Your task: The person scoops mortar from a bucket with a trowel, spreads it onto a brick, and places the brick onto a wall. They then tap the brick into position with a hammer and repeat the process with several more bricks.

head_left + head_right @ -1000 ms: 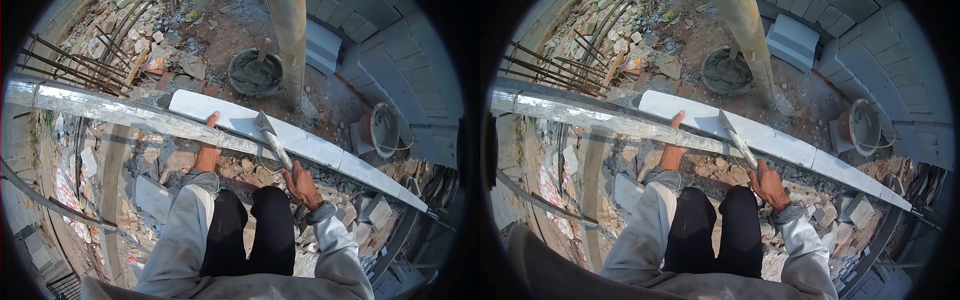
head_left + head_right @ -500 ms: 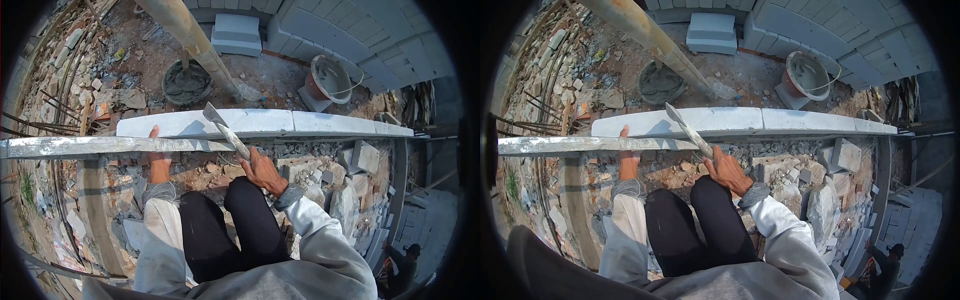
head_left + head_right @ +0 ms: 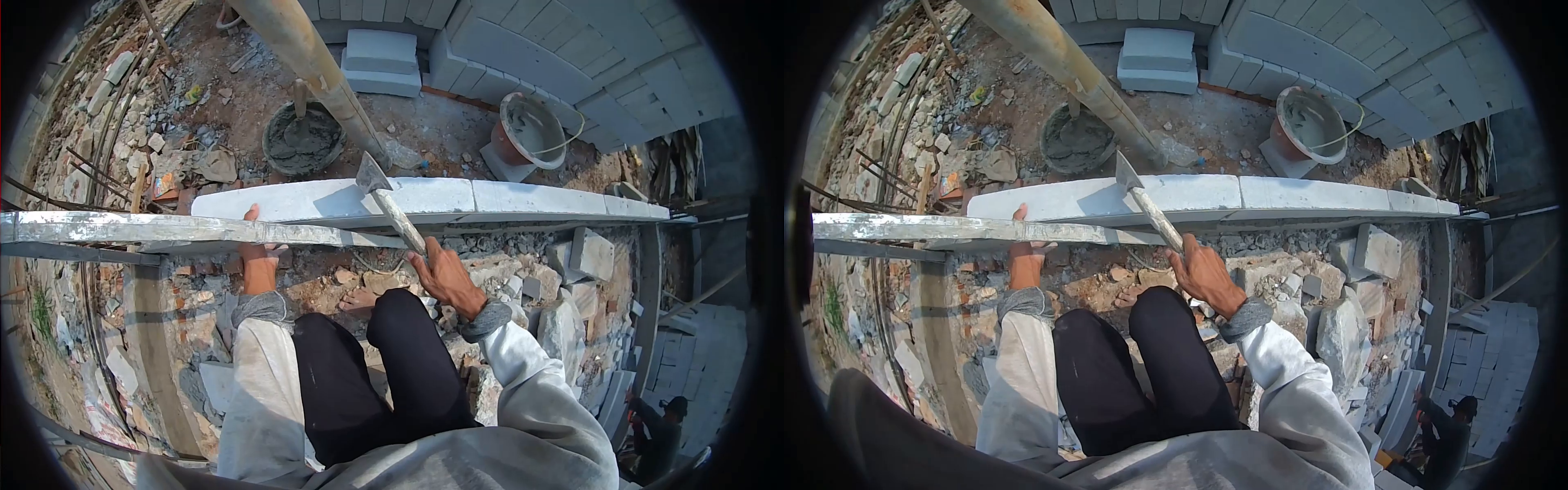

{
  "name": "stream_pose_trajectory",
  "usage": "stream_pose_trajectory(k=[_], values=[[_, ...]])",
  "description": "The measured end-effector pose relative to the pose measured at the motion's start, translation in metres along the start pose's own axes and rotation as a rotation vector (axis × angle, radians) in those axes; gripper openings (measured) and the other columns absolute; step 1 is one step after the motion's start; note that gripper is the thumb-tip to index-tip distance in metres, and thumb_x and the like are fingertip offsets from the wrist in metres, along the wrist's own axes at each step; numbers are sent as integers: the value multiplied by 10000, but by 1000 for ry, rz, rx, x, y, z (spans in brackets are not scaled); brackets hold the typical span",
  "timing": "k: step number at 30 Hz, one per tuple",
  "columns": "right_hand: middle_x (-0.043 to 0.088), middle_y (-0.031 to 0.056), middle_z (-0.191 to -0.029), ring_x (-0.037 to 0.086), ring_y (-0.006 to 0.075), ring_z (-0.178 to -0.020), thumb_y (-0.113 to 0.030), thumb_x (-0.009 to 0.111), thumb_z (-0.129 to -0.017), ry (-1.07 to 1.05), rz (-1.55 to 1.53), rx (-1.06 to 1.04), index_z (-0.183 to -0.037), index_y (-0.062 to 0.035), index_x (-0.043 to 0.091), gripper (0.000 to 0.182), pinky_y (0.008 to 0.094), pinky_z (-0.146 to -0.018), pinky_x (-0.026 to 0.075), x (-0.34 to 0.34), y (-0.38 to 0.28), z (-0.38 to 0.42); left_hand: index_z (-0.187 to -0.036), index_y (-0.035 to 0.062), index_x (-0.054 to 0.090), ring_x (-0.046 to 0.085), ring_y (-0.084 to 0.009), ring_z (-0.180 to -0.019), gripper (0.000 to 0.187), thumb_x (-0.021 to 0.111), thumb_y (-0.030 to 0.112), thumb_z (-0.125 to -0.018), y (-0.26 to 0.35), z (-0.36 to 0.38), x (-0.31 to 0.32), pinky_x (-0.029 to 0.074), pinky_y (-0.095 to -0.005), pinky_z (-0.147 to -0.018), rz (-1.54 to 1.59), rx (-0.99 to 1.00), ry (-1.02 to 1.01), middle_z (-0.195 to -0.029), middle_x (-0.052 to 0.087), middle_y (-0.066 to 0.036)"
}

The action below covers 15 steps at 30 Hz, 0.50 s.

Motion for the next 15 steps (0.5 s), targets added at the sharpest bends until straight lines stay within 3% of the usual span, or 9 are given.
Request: stream_pose_trajectory(k=[1,4,5,7,8,10,15], values=[[557,259,-562,607,466,-547,-285,546,-996,33,-15,10,-945,34,445,338,519,-521,475,-2,-3,2,-1220,37,568,674,-281,-935,516,727,332,-827,-1,-3,-4,576,-414,-693,6,-5,-24,-1085,654,-141],[551,250,-551,602,457,-525,-302,537,-1003,14,74,23,-941,34,453,352,515,-502,461,4,8,3,-1232,27,556,611,-218,-732,528,706,351,-843,3,4,-2,516,-363,-538,-44,-106,-115,-1035,667,-133],[547,249,-542,594,457,-510,-319,528,-1008,-33,86,24,-954,36,456,366,521,-490,449,9,18,-1,-1216,15,562,545,-164,-544,511,684,362,-861,-3,6,0,465,-307,-416,-50,-31,0,-1003,678,-138],[544,253,-540,590,458,-506,-316,528,-1008,-24,66,28,-965,39,452,366,524,-487,447,-2,10,1,-1230,21,561,546,-170,-555,538,693,378,-851,2,10,7,458,-319,-398,-86,4,98,-1028,680,-138],[543,255,-538,588,459,-504,-314,528,-1008,-24,56,26,-970,41,449,366,525,-486,445,-3,7,0,-1260,38,555,613,-230,-754,583,725,384,-823,3,3,-4,501,-386,-501,-114,-33,90,-1085,671,-132],[537,253,-532,587,454,-498,-330,528,-1012,35,16,1,-963,40,454,380,515,-477,441,1,6,5,-1300,56,546,680,-294,-956,654,765,398,-787,-2,5,-16,538,-452,-589,-133,-54,120,-1150,662,-128],[534,258,-537,595,458,-514,-327,543,-1012,-48,36,-2,-997,43,481,375,505,-481,428,3,8,-3,-1313,55,558,682,-294,-936,724,812,437,-753,-8,-3,-31,505,-448,-534,-133,20,239,-1142,664,-126]])
Point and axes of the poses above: each hand's wrist, its own z-axis away from the middle knuckle, its own x-axis out of the palm, y = z × x, the point moved 7 cm from there along -z, towards the middle knuckle
